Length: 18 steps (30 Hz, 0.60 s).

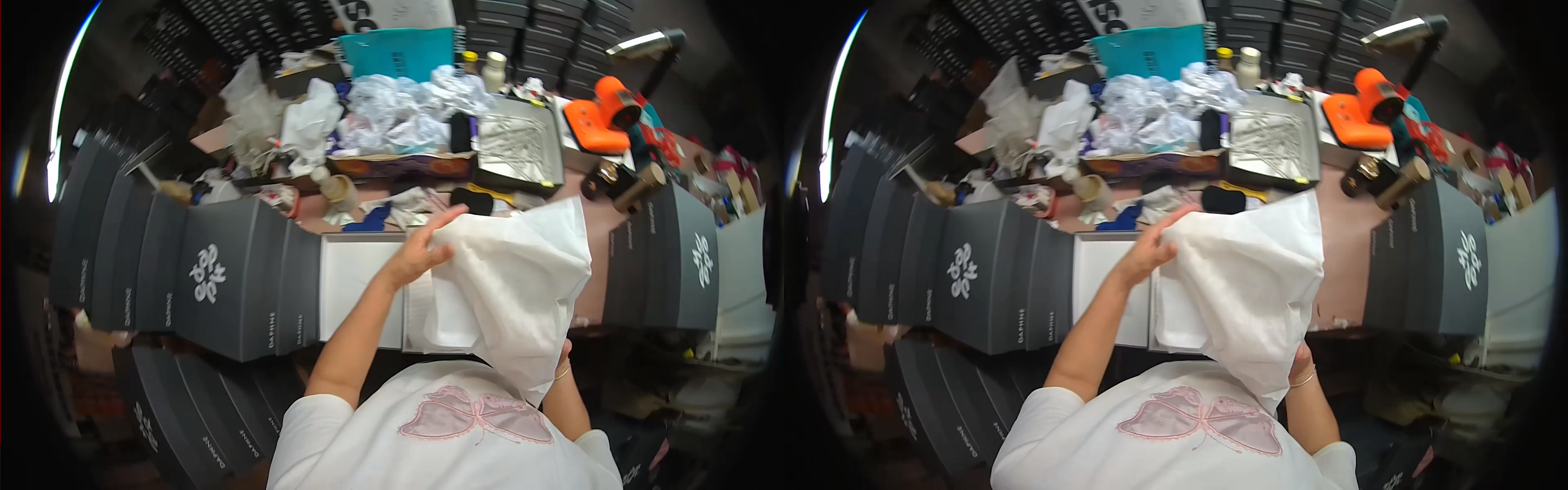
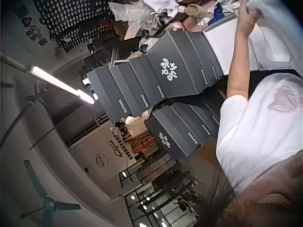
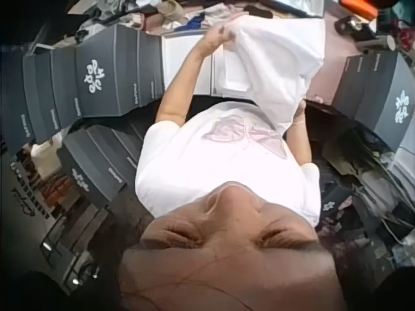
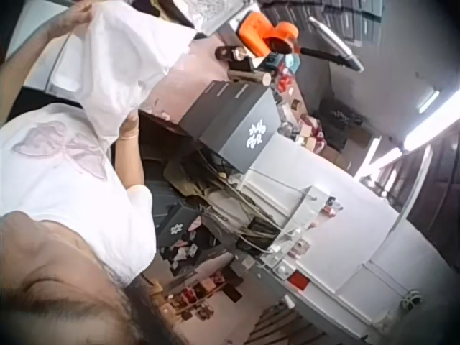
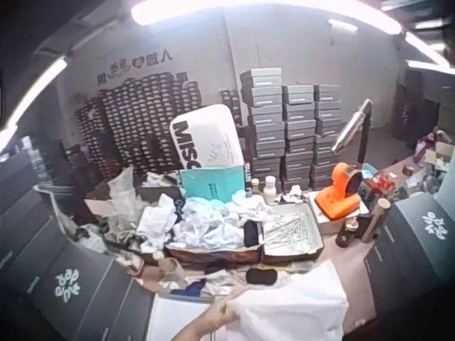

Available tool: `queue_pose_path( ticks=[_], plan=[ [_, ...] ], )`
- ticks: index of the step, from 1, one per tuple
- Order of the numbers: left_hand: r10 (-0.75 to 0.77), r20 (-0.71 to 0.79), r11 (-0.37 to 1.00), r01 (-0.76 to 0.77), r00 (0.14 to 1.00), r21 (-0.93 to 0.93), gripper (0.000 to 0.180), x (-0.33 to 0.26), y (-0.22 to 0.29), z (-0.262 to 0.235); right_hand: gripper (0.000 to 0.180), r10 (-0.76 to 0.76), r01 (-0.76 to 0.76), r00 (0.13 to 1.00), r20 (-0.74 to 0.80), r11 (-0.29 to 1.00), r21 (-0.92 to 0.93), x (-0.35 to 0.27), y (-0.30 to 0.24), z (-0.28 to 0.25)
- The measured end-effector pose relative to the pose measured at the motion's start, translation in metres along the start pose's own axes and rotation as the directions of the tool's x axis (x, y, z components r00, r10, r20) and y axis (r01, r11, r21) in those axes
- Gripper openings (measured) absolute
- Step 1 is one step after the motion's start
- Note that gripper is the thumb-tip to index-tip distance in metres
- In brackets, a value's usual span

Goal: Inspecting and packing high-heeled shoes into branded boxes using tissue paper.

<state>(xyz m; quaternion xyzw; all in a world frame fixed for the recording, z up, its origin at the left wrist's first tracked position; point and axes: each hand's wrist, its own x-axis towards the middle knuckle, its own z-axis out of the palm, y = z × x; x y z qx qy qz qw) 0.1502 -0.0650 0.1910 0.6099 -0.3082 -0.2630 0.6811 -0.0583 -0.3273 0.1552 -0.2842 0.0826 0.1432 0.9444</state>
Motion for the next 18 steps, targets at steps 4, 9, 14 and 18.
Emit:
queue_pose_path(
  ticks=[4, 9, 14, 18],
  plan=[
    [-0.418, -0.381, 0.843, 0.196, 0.825, -0.501, 0.06, -0.04, -0.056, 0.054, 0.072, -0.014, 0.052, 0.993, -0.118, 0.944, 0.325, 0.056, 0.067, -0.012],
    [-0.242, -0.618, 0.954, 0.298, 0.748, -0.013, 0.065, -0.055, -0.151, 0.103, 0.057, 0.008, -0.072, 0.932, -0.362, 0.984, -0.164, 0.086, 0.102, -0.081],
    [-0.308, -0.615, 0.881, 0.462, 0.726, 0.104, 0.068, -0.043, -0.177, 0.1, 0.058, -0.343, -0.022, 0.885, -0.313, 0.642, -0.767, 0.077, 0.086, -0.024],
    [-0.271, -0.61, 0.928, 0.369, 0.745, 0.039, 0.068, -0.032, -0.187, 0.115, 0.066, -0.222, -0.082, 0.975, 0.0, -0.36, -0.929, 0.073, 0.099, -0.058]
  ],
)
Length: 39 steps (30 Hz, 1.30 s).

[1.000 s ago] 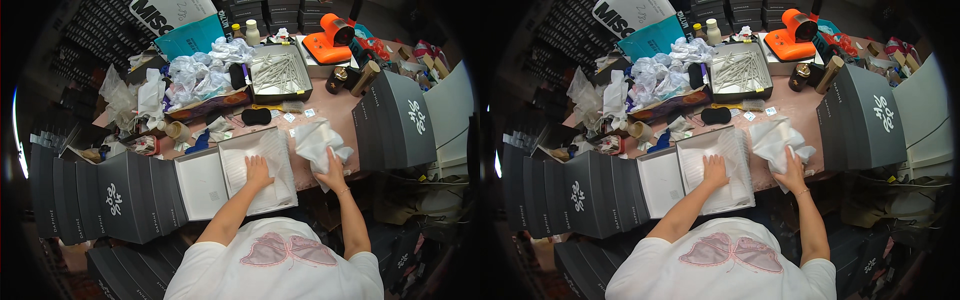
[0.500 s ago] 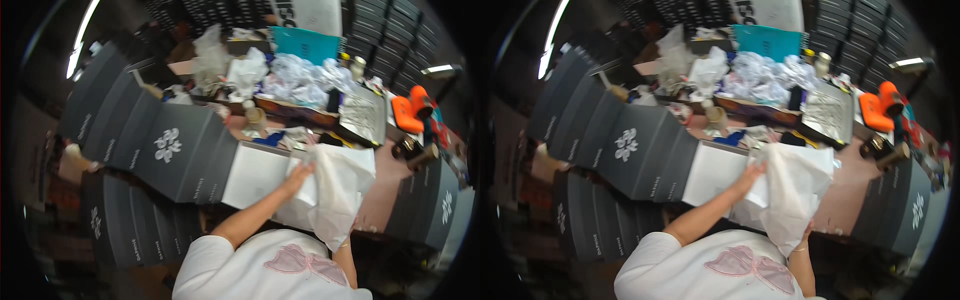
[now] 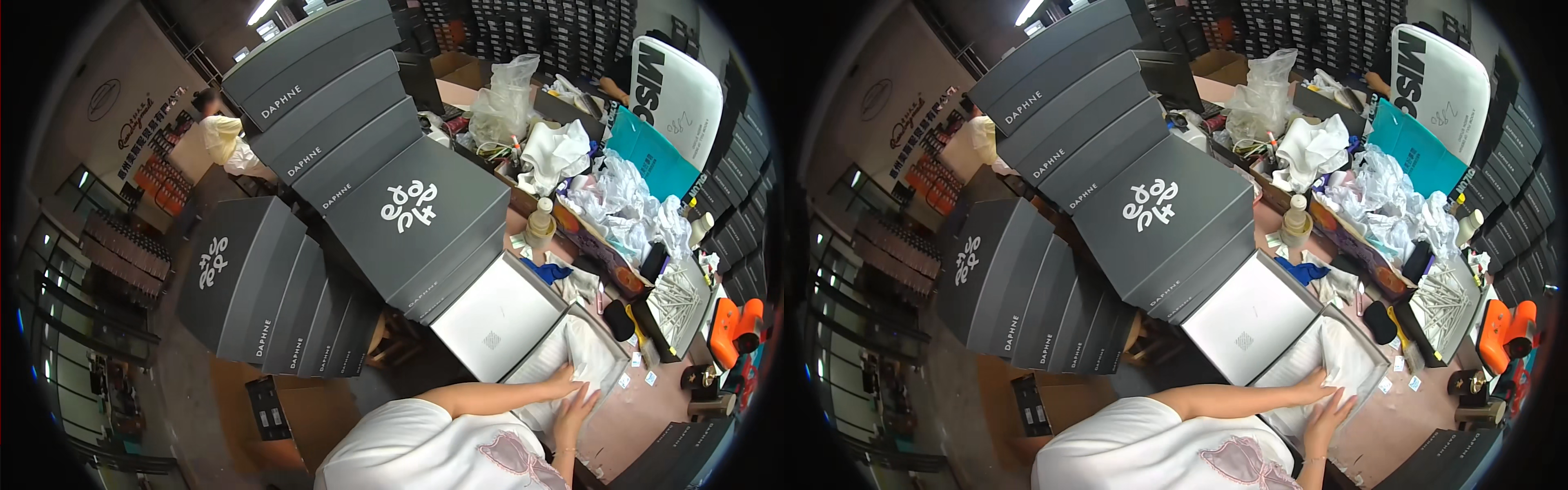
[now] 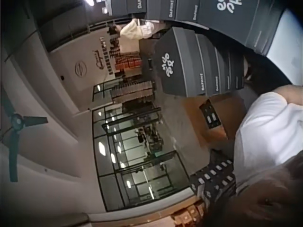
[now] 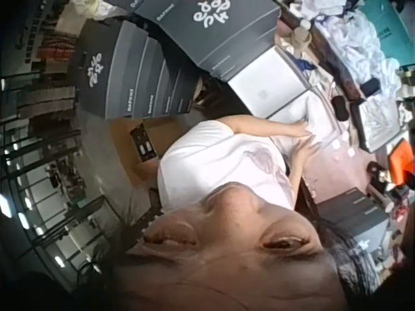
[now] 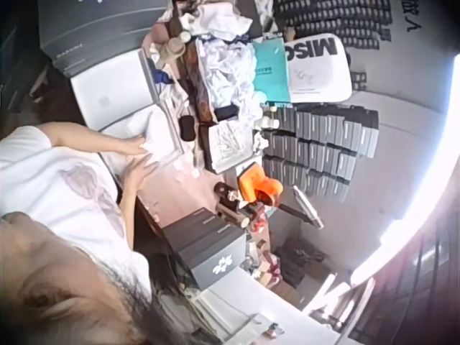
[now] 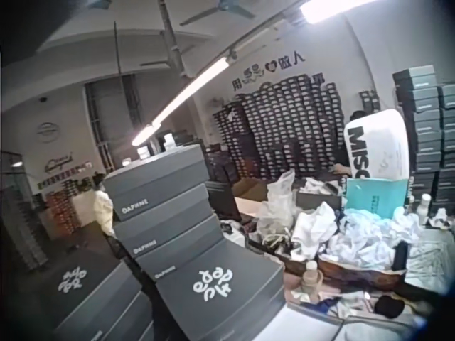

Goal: Inspecting and packing high-heeled shoes into branded boxes using tissue paper.

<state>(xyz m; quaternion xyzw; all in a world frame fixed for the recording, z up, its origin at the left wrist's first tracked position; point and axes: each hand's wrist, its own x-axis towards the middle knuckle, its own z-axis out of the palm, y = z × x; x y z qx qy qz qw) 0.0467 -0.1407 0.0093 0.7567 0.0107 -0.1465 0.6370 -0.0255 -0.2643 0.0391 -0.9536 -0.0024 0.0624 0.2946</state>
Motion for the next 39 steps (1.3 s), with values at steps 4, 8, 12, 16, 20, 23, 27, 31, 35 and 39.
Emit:
queue_pose_path(
  ticks=[4, 8, 12, 16, 20, 23, 27, 31, 35, 39],
  plan=[
    [0.06, -0.006, 0.993, -0.06, 0.998, 0.106, 0.075, 0.0, 0.011, 0.002, 0.072, -0.049, 0.048, 0.995, 0.09, 0.999, 0.007, 0.016, 0.011, -0.006],
    [0.37, 0.099, 0.763, -0.363, 0.924, 0.535, 0.08, -0.034, 0.042, -0.017, 0.061, 0.068, -0.11, 0.987, 0.142, 0.942, 0.316, -0.002, 0.011, -0.065],
    [0.147, 0.356, 0.711, -0.348, 0.923, 0.611, 0.088, -0.03, 0.029, -0.009, 0.052, 0.453, -0.444, 0.885, 0.112, 0.745, 0.498, -0.028, 0.073, -0.069],
    [0.148, 0.377, 0.666, -0.374, 0.914, 0.646, 0.1, -0.029, 0.027, 0.002, 0.05, 0.275, -0.525, 0.789, 0.549, -0.161, 0.836, -0.045, 0.076, 0.004],
    [0.132, 0.49, 0.654, -0.447, 0.862, 0.61, 0.119, -0.011, 0.005, 0.002, 0.045, 0.327, -0.493, 0.805, 0.494, -0.093, 0.865, -0.024, 0.1, 0.022],
    [0.092, 0.55, 0.775, -0.407, 0.83, 0.484, 0.12, 0.002, 0.009, -0.01, 0.043, 0.378, -0.529, 0.817, 0.435, 0.193, 0.827, -0.031, 0.102, 0.003],
    [0.328, 0.42, 0.676, -0.521, 0.846, 0.521, 0.098, -0.028, 0.006, -0.017, 0.042, 0.511, -0.672, 0.662, 0.548, 0.081, 0.736, -0.036, 0.052, -0.016],
    [0.448, 0.263, 0.671, -0.516, 0.854, 0.532, 0.08, -0.067, 0.027, -0.063, 0.037, 0.475, -0.509, 0.739, 0.478, -0.071, 0.858, -0.04, 0.078, 0.022],
    [0.416, -0.107, 0.857, -0.35, 0.903, 0.379, 0.055, -0.074, 0.011, -0.12, 0.027, 0.487, -0.388, 0.788, 0.377, -0.082, 0.918, -0.046, 0.083, 0.018],
    [0.06, -0.37, 0.997, -0.04, 0.927, 0.06, 0.03, -0.064, -0.006, -0.157, 0.025, 0.66, -0.619, 0.687, 0.305, 0.311, 0.721, -0.054, 0.081, -0.003]
  ],
)
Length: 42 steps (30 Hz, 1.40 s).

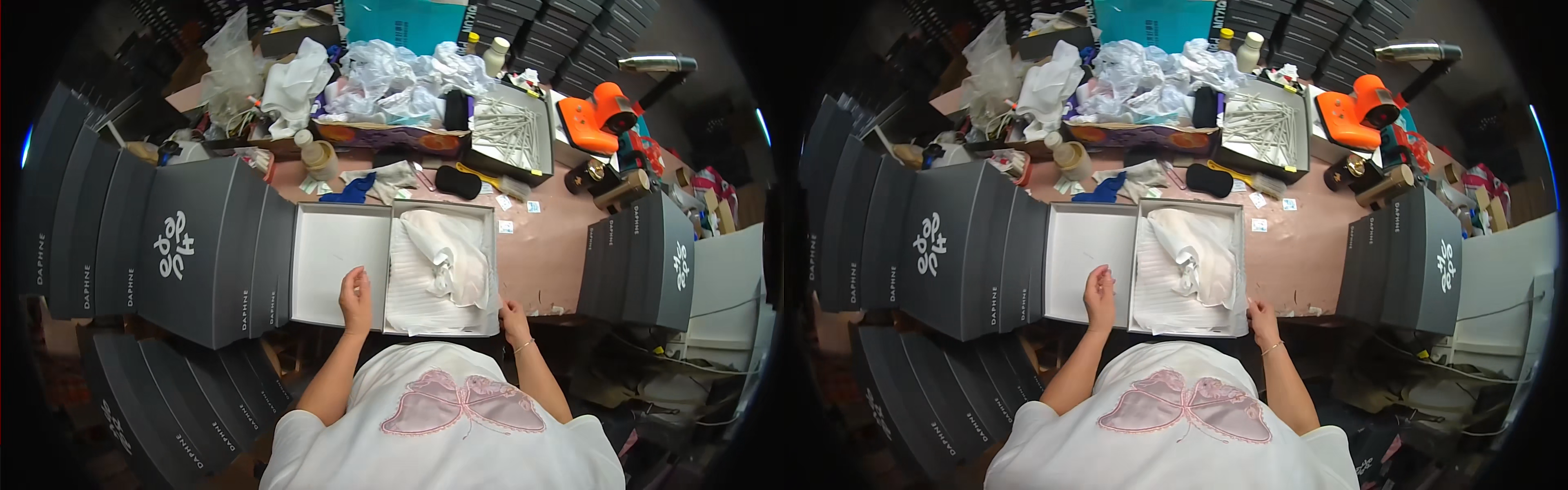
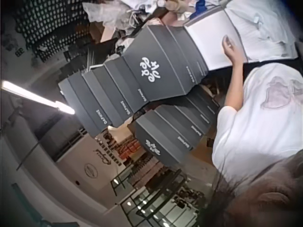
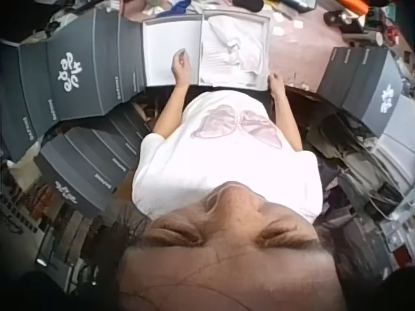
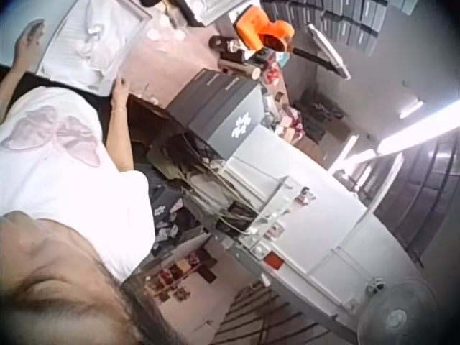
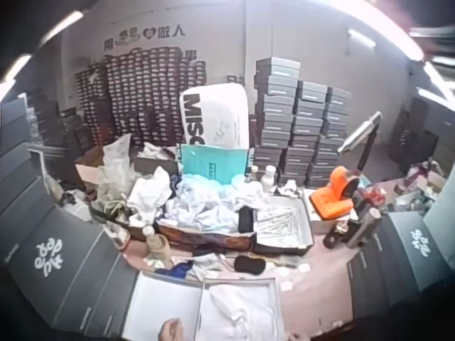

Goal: Inspecting and packing high-heeled shoes into branded boxes using tissue paper.

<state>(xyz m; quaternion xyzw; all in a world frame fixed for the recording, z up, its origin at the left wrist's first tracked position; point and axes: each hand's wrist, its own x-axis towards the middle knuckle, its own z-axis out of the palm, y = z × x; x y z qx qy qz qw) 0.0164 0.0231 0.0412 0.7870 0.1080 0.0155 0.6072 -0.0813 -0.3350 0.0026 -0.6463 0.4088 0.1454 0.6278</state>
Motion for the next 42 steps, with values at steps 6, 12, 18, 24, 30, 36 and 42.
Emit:
queue_pose_path(
  ticks=[6, 12, 18, 24, 30, 36, 42],
  plan=[
    [-0.178, 0.419, 0.904, -0.02, 0.89, 0.427, 0.029, 0.004, -0.077, 0.006, 0.027, 0.055, -0.112, 0.986, 0.159, 0.921, 0.374, 0.026, 0.018, 0.024],
    [-0.176, 0.528, 0.754, -0.23, 0.831, 0.615, 0.034, 0.0, -0.023, 0.004, 0.014, -0.528, 0.553, 0.806, -0.266, 0.833, 0.024, -0.057, -0.068, 0.021],
    [0.035, 0.428, 0.826, -0.267, 0.903, 0.496, 0.028, -0.014, -0.007, -0.002, 0.02, -0.425, 0.903, 0.429, 0.797, 0.198, -0.381, -0.118, -0.132, 0.056],
    [-0.01, 0.383, 0.992, 0.056, 0.924, -0.109, 0.018, -0.027, 0.111, -0.095, 0.061, -0.79, 0.856, 0.445, 0.422, 0.238, -0.459, -0.073, -0.129, 0.065],
    [0.151, 0.456, 0.802, 0.161, 0.877, -0.575, 0.032, -0.038, 0.182, -0.094, 0.066, -0.545, 0.735, 0.676, 0.496, 0.546, -0.402, -0.019, -0.077, 0.087],
    [-0.027, 0.819, 0.843, 0.454, 0.573, -0.29, 0.05, -0.028, 0.109, 0.005, 0.068, -0.4, 0.308, 0.884, 0.241, 0.888, 0.342, -0.057, -0.137, -0.035],
    [0.247, 0.528, 0.921, -0.366, 0.812, 0.133, 0.074, -0.022, 0.051, 0.027, 0.054, -0.25, 0.25, 0.968, 0.0, 0.967, -0.055, -0.013, -0.086, -0.004]
  ],
)
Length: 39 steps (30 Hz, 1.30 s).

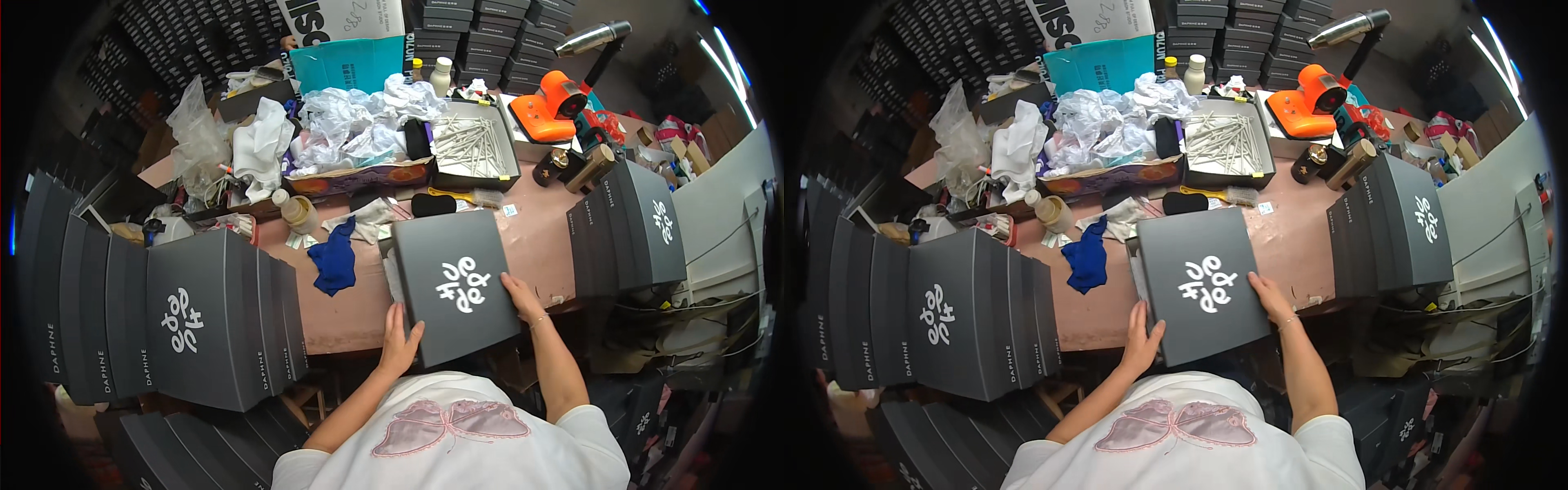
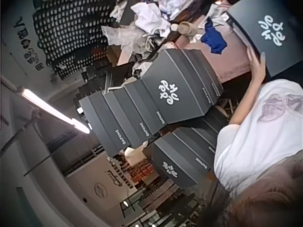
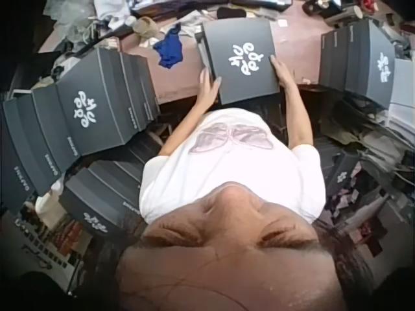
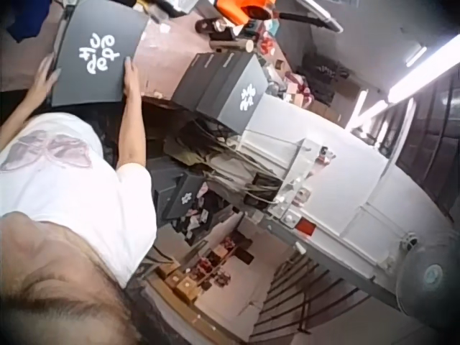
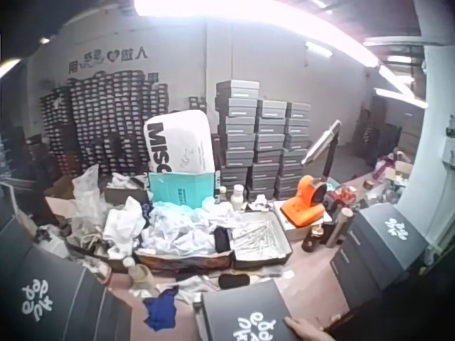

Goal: Inspecting and packing high-heeled shoes into branded boxes using tissue paper.

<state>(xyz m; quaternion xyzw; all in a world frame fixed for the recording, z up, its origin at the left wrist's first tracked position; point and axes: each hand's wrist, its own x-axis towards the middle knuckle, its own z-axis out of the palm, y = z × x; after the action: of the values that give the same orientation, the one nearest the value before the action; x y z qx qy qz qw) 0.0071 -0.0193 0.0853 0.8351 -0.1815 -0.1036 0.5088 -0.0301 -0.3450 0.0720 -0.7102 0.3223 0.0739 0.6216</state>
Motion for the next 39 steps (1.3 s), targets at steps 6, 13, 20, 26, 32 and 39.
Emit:
queue_pose_path(
  ticks=[6, 13, 20, 26, 32, 39],
  plan=[
    [-0.392, -0.224, 0.849, 0.257, 0.892, -0.462, 0.061, 0.002, -0.027, 0.005, 0.059, -0.14, 0.161, 0.987, 0.081, 0.905, -0.394, 0.013, -0.035, 0.038],
    [-0.555, -0.121, 0.628, 0.318, 0.823, -0.71, 0.051, -0.005, -0.037, 0.003, 0.057, -0.178, 0.194, 0.968, 0.178, 0.978, -0.077, 0.027, 0.003, 0.047],
    [-0.56, 0.092, 0.588, 0.473, 0.823, -0.656, 0.056, -0.015, -0.098, 0.012, 0.055, -0.247, 0.237, 0.931, 0.269, 0.969, 0.07, 0.048, 0.027, 0.054],
    [-0.367, 0.32, 0.171, 0.402, 0.873, -0.9, 0.066, 0.005, -0.018, 0.03, 0.085, -0.303, 0.27, 0.898, 0.319, 0.952, 0.144, -0.013, -0.002, 0.01],
    [-0.027, 0.256, 0.385, 0.246, 0.966, -0.89, 0.071, 0.077, 0.176, 0.052, 0.101, -0.803, 0.844, 0.534, 0.264, 0.489, -0.222, -0.163, -0.177, -0.156],
    [0.325, 0.488, 0.628, 0.2, 0.81, -0.752, 0.087, 0.139, 0.349, 0.172, 0.061, -0.792, 0.743, 0.374, -0.483, 0.567, -0.356, -0.214, -0.198, -0.336]
  ],
)
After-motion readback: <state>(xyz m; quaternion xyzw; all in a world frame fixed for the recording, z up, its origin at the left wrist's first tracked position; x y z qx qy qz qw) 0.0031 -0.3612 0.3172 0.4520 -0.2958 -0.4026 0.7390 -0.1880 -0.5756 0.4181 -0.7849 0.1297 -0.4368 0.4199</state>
